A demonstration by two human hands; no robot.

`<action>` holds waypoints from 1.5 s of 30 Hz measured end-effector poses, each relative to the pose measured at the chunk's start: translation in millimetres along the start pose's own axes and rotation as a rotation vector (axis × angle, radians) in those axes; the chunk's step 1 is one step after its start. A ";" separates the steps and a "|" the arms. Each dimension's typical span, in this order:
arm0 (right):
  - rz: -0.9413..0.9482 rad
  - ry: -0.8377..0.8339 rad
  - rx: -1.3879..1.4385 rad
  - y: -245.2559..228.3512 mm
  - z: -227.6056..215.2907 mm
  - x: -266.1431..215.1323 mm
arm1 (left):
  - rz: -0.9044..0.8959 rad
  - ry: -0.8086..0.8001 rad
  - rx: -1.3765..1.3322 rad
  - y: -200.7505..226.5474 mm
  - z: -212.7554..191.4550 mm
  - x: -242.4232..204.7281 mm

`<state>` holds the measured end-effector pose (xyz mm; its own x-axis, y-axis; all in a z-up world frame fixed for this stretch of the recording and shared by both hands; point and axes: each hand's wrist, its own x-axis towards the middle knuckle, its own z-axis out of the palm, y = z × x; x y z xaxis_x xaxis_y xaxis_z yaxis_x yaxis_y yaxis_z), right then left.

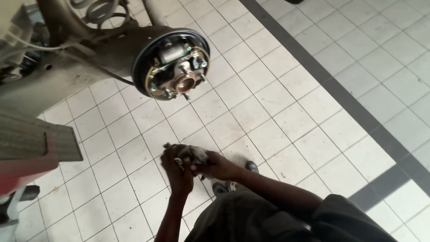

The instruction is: Cleaning and measuring rear drum brake components on a car lift.

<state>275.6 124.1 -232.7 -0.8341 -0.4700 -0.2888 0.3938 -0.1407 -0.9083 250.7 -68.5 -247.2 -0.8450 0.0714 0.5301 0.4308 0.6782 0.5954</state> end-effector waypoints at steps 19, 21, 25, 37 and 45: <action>-0.758 -0.214 -1.011 -189.5 -31.0 -21.1 | -0.149 -0.948 -0.870 -7.5 9.7 98.8; -0.746 -0.188 -1.046 -206.5 -38.9 -23.8 | -0.165 -0.961 -0.910 16.0 -8.8 126.2; -0.860 -0.163 -1.146 -220.3 -43.3 -13.0 | -0.271 -1.106 -0.919 51.9 -25.0 164.1; -1.029 -0.075 -1.380 -276.1 -70.2 12.2 | 0.040 -0.695 -0.511 59.9 -37.1 224.0; -1.401 0.263 -1.726 -308.5 -97.5 74.8 | 0.323 -0.102 -0.125 63.0 -47.0 282.6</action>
<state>54.1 217.3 -3.6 -0.2717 -0.6720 0.6889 -0.8025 0.5534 0.2232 53.9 -40.0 -31.6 -0.6837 0.3445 0.6433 0.7106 0.5147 0.4796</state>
